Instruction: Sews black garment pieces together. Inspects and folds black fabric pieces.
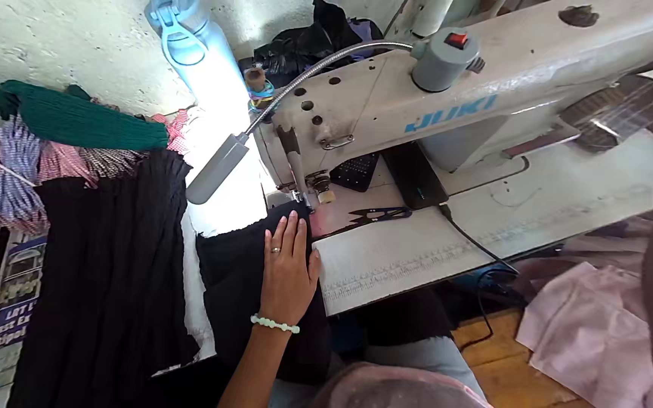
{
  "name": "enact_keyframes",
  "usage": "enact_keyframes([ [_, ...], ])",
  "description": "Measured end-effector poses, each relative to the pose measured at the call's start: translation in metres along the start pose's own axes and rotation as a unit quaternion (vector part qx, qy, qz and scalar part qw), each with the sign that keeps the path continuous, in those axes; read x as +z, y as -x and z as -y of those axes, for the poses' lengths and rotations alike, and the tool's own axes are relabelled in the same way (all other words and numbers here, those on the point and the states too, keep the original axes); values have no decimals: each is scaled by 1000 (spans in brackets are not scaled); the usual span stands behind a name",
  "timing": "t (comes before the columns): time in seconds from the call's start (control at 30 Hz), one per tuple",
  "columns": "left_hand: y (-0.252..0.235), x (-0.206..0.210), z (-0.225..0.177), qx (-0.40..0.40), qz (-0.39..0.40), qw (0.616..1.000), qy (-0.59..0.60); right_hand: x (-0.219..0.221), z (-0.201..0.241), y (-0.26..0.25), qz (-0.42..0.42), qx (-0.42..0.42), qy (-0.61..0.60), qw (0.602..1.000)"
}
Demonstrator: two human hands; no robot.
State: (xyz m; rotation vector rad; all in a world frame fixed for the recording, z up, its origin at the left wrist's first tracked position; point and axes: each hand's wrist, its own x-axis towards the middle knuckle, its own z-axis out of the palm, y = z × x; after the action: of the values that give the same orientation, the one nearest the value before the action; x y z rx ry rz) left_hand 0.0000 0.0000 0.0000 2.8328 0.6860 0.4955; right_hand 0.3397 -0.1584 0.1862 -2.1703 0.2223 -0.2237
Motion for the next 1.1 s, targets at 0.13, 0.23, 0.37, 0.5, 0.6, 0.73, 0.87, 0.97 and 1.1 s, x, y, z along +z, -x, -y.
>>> enact_keyframes([
  [0.13, 24, -4, -8, 25, 6, 1000, 2, 7, -146, -144, 93, -233, -186, 950],
  [0.23, 54, -11, -6, 66, 14, 998, 13, 7, -147, -121, 63, -187, -169, 966],
  [0.37, 52, -28, 24, 123, 60, 980, 144, 1, -143, 8, 46, -309, -139, 940],
  [0.5, -2, -39, 66, 176, 128, 929, 299, 47, -147, 163, 239, -494, -161, 820],
  [0.6, -37, -40, 80, 163, 185, 893, 377, 79, -152, 220, 344, -593, -85, 723],
  [0.73, -55, -44, 81, 83, 171, 893, 408, 85, -165, 240, 289, -630, -47, 720],
  [0.87, -49, -34, 76, 58, 115, 904, 407, 80, -160, 236, 305, -579, -90, 751],
  [0.97, -41, -31, 74, 82, 110, 910, 391, 84, -155, 235, 300, -599, -88, 737],
  [1.1, -32, -35, 75, 106, 94, 913, 384, 86, -159, 243, 271, -633, -34, 724],
])
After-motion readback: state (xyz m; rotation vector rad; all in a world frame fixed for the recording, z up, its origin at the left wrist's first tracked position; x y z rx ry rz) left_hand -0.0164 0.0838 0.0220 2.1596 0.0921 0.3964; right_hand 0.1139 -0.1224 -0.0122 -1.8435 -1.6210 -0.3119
